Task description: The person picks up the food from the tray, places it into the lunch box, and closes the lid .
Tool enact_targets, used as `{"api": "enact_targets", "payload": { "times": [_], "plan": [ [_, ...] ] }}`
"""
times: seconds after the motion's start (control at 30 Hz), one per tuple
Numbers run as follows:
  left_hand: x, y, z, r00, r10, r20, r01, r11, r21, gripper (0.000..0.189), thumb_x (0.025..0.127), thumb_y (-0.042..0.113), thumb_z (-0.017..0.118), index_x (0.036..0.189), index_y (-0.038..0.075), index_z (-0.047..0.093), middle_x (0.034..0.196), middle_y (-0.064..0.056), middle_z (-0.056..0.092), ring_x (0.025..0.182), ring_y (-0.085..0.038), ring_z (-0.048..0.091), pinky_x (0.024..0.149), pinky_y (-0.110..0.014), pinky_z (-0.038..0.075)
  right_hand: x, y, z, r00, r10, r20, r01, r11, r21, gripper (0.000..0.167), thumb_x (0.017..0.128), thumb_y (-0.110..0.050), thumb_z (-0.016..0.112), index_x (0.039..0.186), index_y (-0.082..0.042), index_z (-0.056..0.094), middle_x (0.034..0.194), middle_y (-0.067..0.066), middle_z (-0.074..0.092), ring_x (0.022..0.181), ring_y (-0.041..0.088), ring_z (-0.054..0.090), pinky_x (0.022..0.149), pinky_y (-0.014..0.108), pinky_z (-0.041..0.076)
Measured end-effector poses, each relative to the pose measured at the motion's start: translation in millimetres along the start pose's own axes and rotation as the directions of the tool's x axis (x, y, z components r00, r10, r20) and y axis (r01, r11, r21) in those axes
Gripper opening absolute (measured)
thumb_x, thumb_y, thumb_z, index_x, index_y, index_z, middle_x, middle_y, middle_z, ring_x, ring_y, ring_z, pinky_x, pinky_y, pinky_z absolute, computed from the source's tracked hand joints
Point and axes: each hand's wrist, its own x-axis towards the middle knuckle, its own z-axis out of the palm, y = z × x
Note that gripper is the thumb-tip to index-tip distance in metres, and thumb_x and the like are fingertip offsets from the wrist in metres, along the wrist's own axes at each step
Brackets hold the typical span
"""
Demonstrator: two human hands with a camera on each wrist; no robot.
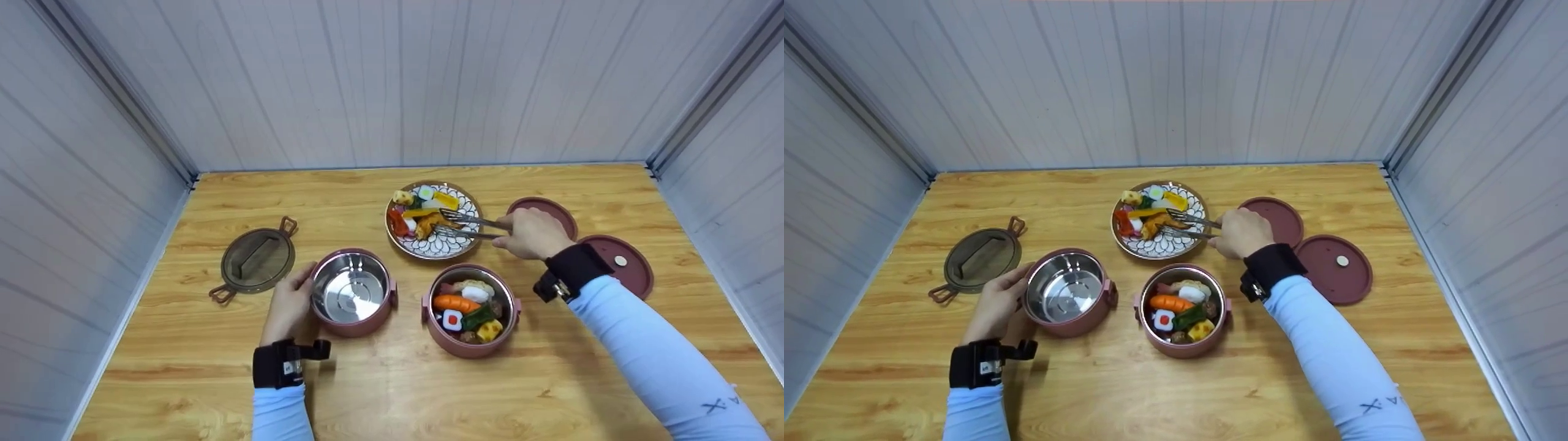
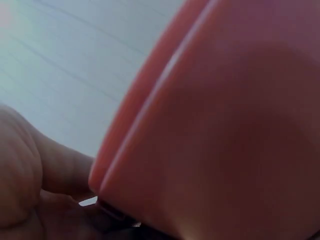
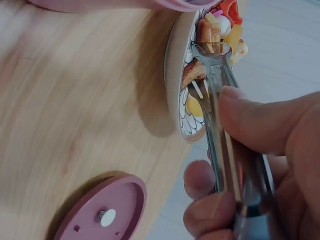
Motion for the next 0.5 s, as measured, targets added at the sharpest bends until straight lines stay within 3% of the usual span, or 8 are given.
{"api": "enact_targets", "payload": {
  "times": [0.17,0.3,0.5],
  "plan": [
    [-2.9,-2.8,2.0,0.998,0.05,0.044,-0.05,0.999,-0.008,0.041,0.1,-0.004,0.045,0.14,-0.013,0.045,0.143,-0.03,0.045,0.136,-0.038,0.04,0.115,-0.044,0.03,-2.2,0,-1,0.999,-0.01,-0.039,0.007,0.997,-0.078,0.044,0.091,-0.039,0.07,0.127,-0.016,0.069,0.118,0.021,0.066,0.104,0.044,0.061,0.08,0.058,0.051],
    [-3.3,-2.5,4.0,0.997,0.048,0.058,-0.047,0.999,-0.022,0.041,0.099,-0.003,0.048,0.139,-0.012,0.047,0.14,-0.03,0.049,0.133,-0.038,0.045,0.113,-0.044,0.033,-5.3,0,-2,0.997,-0.042,-0.069,0.035,0.995,-0.09,0.04,0.09,-0.039,0.07,0.123,-0.016,0.072,0.114,0.021,0.068,0.1,0.042,0.062,0.077,0.057,0.051],
    [-1.6,-0.7,6.1,0.999,0.024,0.043,-0.021,0.998,-0.061,0.041,0.099,-0.003,0.047,0.139,-0.012,0.048,0.14,-0.029,0.05,0.135,-0.036,0.043,0.114,-0.043,0.032,-15.4,3,-5,0.995,-0.014,-0.098,0.015,1.0,0.002,0.038,0.092,-0.038,0.069,0.121,-0.015,0.073,0.113,0.019,0.069,0.098,0.039,0.063,0.077,0.054,0.048]
  ]
}}
